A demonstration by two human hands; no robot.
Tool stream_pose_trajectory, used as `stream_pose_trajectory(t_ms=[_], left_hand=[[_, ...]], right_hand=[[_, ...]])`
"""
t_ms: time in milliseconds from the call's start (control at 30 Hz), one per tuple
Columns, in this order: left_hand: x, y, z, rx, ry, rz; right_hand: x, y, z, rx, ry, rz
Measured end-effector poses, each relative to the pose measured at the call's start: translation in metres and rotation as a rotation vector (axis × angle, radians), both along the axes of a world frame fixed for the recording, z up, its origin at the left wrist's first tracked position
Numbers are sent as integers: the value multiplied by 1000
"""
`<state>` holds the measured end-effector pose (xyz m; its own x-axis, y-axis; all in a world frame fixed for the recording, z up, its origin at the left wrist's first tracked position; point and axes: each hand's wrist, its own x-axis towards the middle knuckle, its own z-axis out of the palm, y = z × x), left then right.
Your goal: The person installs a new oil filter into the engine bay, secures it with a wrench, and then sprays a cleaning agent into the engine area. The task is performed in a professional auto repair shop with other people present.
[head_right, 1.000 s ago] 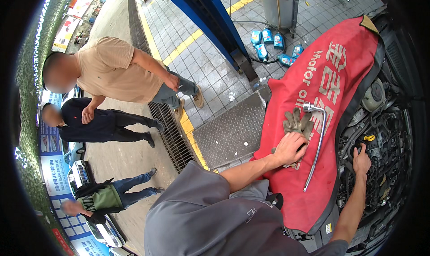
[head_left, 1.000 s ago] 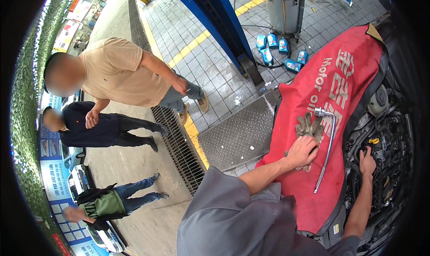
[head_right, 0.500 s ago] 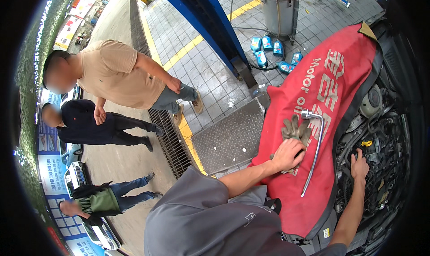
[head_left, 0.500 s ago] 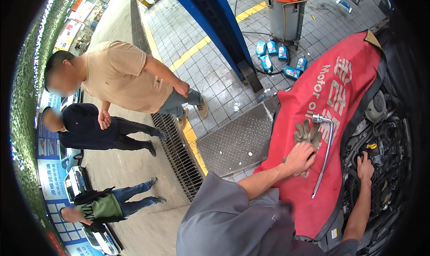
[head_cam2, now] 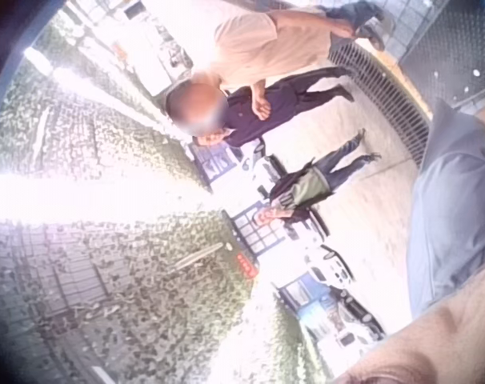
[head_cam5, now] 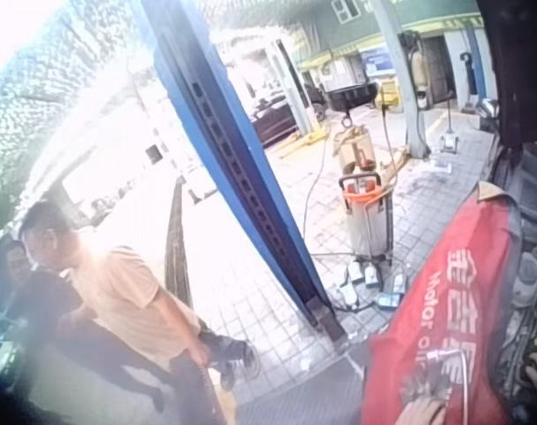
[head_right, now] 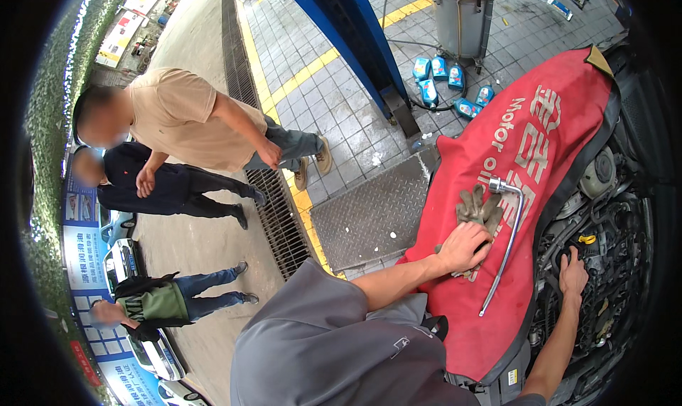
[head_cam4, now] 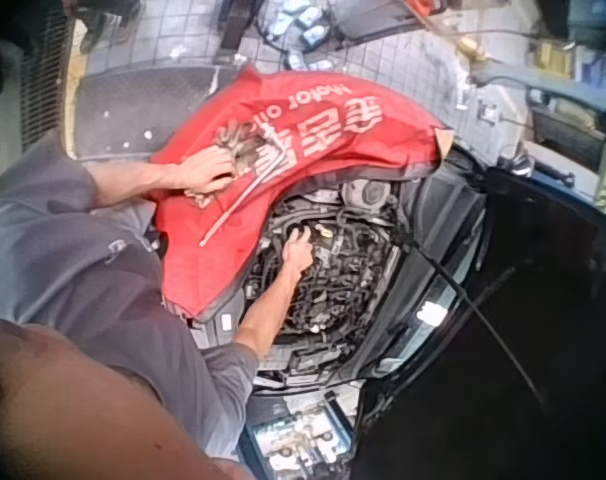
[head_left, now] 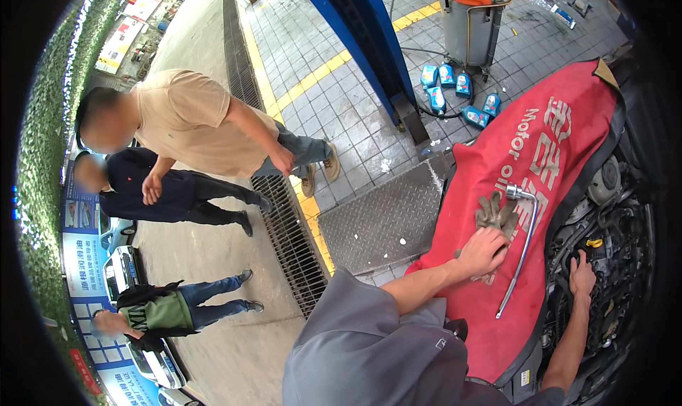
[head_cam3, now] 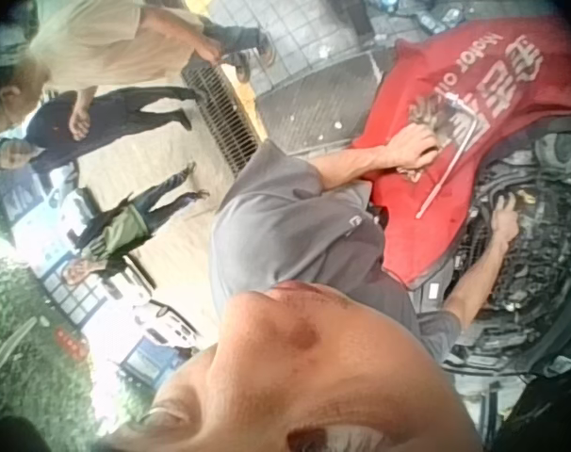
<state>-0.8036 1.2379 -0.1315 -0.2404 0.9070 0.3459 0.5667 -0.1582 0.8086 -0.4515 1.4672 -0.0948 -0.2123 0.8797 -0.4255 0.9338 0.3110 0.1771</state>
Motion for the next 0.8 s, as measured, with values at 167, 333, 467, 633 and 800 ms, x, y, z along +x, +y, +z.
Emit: stream_pose_trajectory(t_ms=[167,333,467,633,800], left_hand=[[2,1,-3,-63,33,0],[2,1,1,-35,31,26],[0,2,4,-65,45,8],[-1,3,5,-47,30,12],[0,3,4,-70,39,7]], right_hand=[[6,3,-21,76,9,-85],[0,3,-23,47,39,-219],[-4,-4,-6,63,-44,-21],[-8,-6,3,43,-2,-12],[-13,-2,-8,75,27,-171]])
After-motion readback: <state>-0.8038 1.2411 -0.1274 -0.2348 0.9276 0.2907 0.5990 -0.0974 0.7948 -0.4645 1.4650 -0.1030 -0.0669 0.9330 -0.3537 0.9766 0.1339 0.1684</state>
